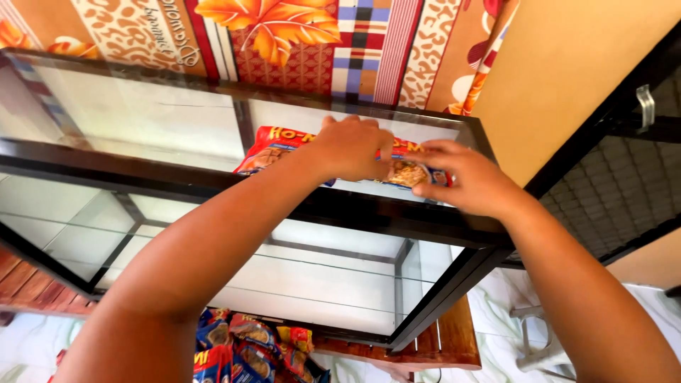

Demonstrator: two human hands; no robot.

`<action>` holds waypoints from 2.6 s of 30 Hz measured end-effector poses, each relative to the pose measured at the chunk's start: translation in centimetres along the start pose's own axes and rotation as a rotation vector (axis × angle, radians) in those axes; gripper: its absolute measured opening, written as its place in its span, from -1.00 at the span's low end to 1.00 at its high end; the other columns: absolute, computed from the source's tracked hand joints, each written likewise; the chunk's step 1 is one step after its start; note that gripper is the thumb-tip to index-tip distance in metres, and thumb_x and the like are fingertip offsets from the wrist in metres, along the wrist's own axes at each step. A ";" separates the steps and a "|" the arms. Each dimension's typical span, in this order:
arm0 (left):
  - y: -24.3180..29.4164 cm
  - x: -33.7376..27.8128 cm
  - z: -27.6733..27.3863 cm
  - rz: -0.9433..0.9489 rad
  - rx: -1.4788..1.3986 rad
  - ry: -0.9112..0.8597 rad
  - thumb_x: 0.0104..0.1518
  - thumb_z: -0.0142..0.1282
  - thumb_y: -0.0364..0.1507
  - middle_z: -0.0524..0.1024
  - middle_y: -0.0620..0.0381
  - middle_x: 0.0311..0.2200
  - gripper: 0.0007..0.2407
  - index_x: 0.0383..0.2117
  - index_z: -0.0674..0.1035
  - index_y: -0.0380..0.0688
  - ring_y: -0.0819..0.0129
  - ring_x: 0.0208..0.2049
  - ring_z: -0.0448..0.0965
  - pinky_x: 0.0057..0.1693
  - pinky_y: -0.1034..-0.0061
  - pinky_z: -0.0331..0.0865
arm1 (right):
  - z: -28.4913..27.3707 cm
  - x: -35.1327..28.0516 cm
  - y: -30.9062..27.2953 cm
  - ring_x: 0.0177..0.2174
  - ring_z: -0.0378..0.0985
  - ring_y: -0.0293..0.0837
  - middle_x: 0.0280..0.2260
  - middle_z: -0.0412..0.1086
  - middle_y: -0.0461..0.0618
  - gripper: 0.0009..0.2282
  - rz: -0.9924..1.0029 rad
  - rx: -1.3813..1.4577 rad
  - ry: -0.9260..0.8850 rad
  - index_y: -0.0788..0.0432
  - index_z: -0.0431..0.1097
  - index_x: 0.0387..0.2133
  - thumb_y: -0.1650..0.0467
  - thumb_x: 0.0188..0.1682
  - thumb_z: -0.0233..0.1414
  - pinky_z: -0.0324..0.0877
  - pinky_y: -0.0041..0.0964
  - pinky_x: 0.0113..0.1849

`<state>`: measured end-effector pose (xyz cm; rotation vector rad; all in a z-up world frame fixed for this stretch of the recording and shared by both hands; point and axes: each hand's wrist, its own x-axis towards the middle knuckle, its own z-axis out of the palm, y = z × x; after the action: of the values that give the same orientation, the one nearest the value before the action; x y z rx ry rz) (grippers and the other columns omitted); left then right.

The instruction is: The person organizes packets of instant noodles by picking them up and placing them onto a glass display case, rotating and shifting them by hand to arrange them on the shelf.

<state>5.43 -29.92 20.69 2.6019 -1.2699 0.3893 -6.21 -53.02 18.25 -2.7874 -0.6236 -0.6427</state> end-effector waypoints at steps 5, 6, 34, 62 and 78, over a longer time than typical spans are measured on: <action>0.8 3.9 1.3 0.097 -0.064 -0.270 -0.08 0.35 -0.11 0.59 0.23 -0.14 -0.66 -0.22 0.59 0.12 0.17 0.03 0.52 0.06 -0.08 0.27 | -0.9 0.4 2.2 -0.13 0.57 0.09 0.01 0.46 -0.01 -0.46 0.291 -0.056 -0.208 -0.23 0.31 0.20 0.17 -0.12 0.16 0.44 -0.10 -0.09; 1.4 5.0 1.4 0.099 -0.066 -0.266 -0.08 0.35 -0.11 0.59 0.23 -0.14 -0.66 -0.22 0.59 0.12 0.17 0.03 0.52 0.06 -0.08 0.27 | -1.0 0.3 4.0 -0.13 0.57 0.09 0.01 0.46 -0.01 -0.46 0.292 -0.062 -0.208 -0.23 0.31 0.20 0.17 -0.12 0.16 0.44 -0.10 -0.09; -8.4 1.8 -4.6 -0.098 0.134 -0.138 0.16 0.10 -0.04 0.57 0.03 -0.02 -0.60 0.03 0.58 0.07 -0.02 0.07 0.53 0.10 0.02 0.39 | -1.8 -0.9 11.0 0.15 0.32 0.20 0.19 0.28 0.24 -0.48 0.339 -0.203 -0.036 0.13 0.27 0.28 0.21 0.06 0.05 0.25 -0.05 0.11; -6.9 2.6 3.1 -0.413 -0.118 -0.053 0.11 0.21 -0.01 0.42 0.03 0.21 -0.51 0.13 0.55 0.09 0.07 0.20 0.50 0.18 0.18 0.45 | 4.8 8.7 7.1 0.16 0.37 0.10 0.17 0.36 -0.02 -0.66 0.003 -0.452 0.068 -0.09 0.41 0.16 0.30 0.09 0.08 0.26 0.10 0.12; -3.0 8.6 6.6 -0.202 -0.061 -0.112 0.20 0.16 -0.18 0.27 0.18 0.30 -0.56 0.24 0.41 0.46 0.11 0.41 0.08 0.30 -0.43 0.02 | 3.2 7.0 12.7 0.29 0.13 0.12 0.36 0.06 0.06 -0.50 0.288 -0.270 -0.365 -0.29 0.35 0.19 0.14 -0.09 0.17 0.16 -0.04 0.18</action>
<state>13.82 -36.42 17.10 2.6996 -1.0191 0.1691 6.29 -60.85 17.25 -3.1921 -0.1918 -0.1698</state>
